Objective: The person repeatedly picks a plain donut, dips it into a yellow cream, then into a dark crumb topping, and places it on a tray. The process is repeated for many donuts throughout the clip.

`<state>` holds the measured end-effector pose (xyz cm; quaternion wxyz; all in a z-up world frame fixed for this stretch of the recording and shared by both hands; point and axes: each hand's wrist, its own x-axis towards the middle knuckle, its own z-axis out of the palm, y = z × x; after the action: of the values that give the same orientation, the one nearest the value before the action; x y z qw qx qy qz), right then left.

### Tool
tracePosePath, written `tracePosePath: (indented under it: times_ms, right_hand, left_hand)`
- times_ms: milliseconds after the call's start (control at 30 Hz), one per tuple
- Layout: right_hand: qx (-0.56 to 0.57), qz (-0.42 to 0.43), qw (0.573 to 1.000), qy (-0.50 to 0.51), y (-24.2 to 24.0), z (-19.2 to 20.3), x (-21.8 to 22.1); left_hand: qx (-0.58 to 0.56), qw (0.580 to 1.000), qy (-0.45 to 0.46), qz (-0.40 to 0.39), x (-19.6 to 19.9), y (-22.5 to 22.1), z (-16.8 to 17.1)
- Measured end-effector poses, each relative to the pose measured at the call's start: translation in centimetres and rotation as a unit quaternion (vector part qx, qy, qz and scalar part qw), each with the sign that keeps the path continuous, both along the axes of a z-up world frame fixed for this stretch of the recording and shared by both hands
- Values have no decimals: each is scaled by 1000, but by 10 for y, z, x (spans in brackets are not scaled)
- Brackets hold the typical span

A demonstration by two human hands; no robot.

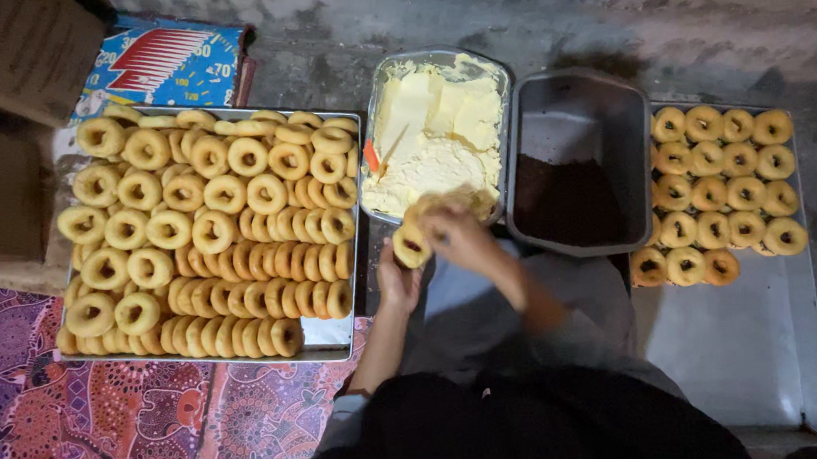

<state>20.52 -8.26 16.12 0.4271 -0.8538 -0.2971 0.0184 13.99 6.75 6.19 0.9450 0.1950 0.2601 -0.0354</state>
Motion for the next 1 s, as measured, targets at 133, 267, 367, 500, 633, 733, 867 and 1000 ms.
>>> tracePosePath:
  times_ms: [133,267,367,500,633,733,867,1000]
  right_hand:
    - [-46,-132,964,-226,-6,-7,53]
    - [-30,-91,986,-136,5,-13,35]
    - [2,8,987,-161,18,-24,-6]
    - [56,-53,995,-63,12,-28,14]
    - [-101,-133,964,-207,-6,-25,49]
    - [48,-64,989,-121,3,-29,25]
    - [8,24,993,-119,11,-40,-5]
    - [-129,-146,955,-223,-8,-38,35]
  left_hand:
    - [-24,998,-11,54,10,-1,-9]
    - [-25,997,13,72,17,5,-14]
    - [32,999,27,21,13,4,-23]
    - [25,995,-67,71,11,0,-39]
    - [-25,993,-74,93,6,-4,-48]
    - [-28,993,-62,92,4,-1,-48]
    - [9,995,-63,70,3,-9,-49]
    - [11,994,-44,103,-3,-20,-49]
